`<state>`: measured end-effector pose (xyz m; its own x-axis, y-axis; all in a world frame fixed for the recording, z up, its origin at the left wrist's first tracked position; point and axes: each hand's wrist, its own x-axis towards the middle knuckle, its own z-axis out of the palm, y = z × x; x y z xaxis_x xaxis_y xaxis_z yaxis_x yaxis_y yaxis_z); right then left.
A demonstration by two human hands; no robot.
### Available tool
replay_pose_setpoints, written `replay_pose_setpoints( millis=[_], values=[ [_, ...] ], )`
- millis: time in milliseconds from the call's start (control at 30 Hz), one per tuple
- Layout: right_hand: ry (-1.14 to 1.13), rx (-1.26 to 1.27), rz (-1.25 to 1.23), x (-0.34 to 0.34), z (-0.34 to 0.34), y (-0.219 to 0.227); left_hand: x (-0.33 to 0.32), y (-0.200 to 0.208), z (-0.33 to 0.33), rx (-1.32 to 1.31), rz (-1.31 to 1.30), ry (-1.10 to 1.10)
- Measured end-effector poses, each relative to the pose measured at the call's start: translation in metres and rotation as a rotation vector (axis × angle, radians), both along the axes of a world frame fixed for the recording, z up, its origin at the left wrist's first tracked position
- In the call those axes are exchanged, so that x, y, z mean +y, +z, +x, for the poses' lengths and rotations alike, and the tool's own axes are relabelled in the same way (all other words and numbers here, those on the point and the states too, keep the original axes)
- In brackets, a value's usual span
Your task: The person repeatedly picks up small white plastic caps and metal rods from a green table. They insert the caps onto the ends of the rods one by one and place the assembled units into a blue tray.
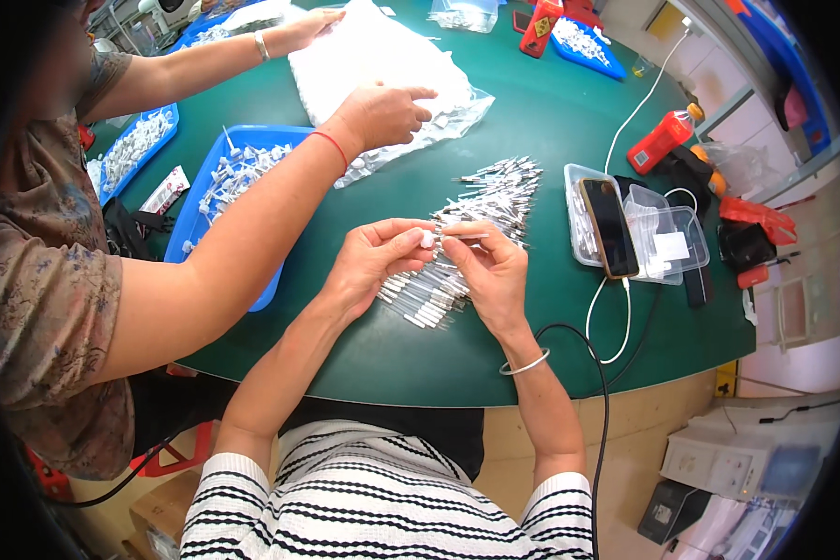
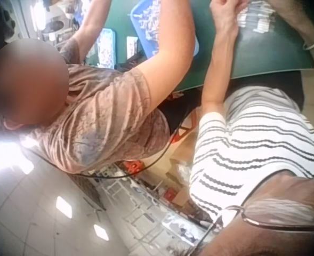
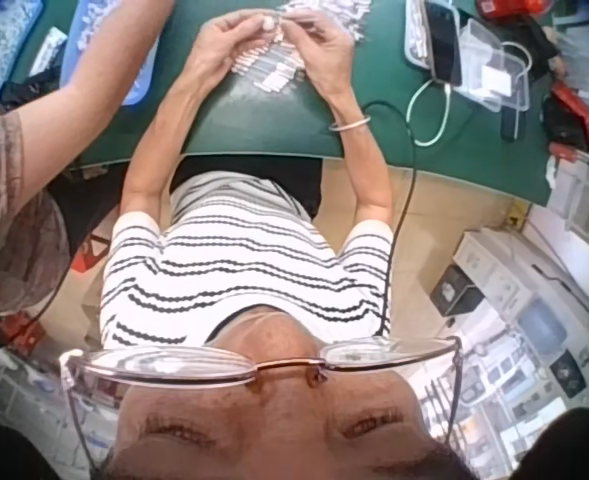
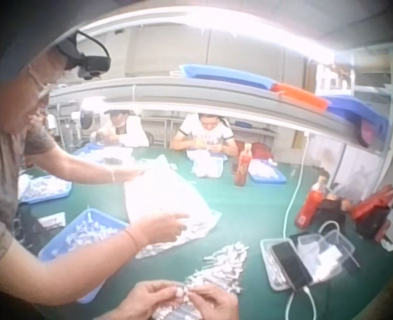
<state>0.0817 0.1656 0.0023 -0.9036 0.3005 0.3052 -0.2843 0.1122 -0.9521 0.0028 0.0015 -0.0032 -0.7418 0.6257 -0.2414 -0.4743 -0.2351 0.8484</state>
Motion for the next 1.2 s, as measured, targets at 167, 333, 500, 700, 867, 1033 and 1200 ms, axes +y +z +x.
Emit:
replay_pose_setpoints(
  millis=[167,333,500,700,867,1033,1200],
  values=[
    [0.029,-0.015,-0.019,0.000,0.001,0.001,0.001,0.000,0.002,0.091,-0.015,0.022],
    [0.077,-0.029,-0.137,-0.003,0.002,0.001,0.002,-0.003,0.004,0.180,0.015,0.049],
    [0.119,-0.096,-0.128,0.002,0.001,0.002,0.003,-0.001,0.006,0.278,0.013,0.090],
    [0.145,-0.157,-0.026,0.009,0.002,0.010,0.005,0.004,0.011,0.328,-0.004,0.118],
    [0.181,-0.262,0.038,0.013,0.003,0.015,0.007,-0.002,0.012,0.347,0.014,0.157],
    [0.109,-0.199,0.328,0.012,0.005,0.019,0.007,0.000,0.014,0.346,0.015,0.132],
    [-0.003,0.043,0.479,0.008,0.003,0.009,0.007,0.000,0.014,0.351,0.020,0.114]
  ],
)
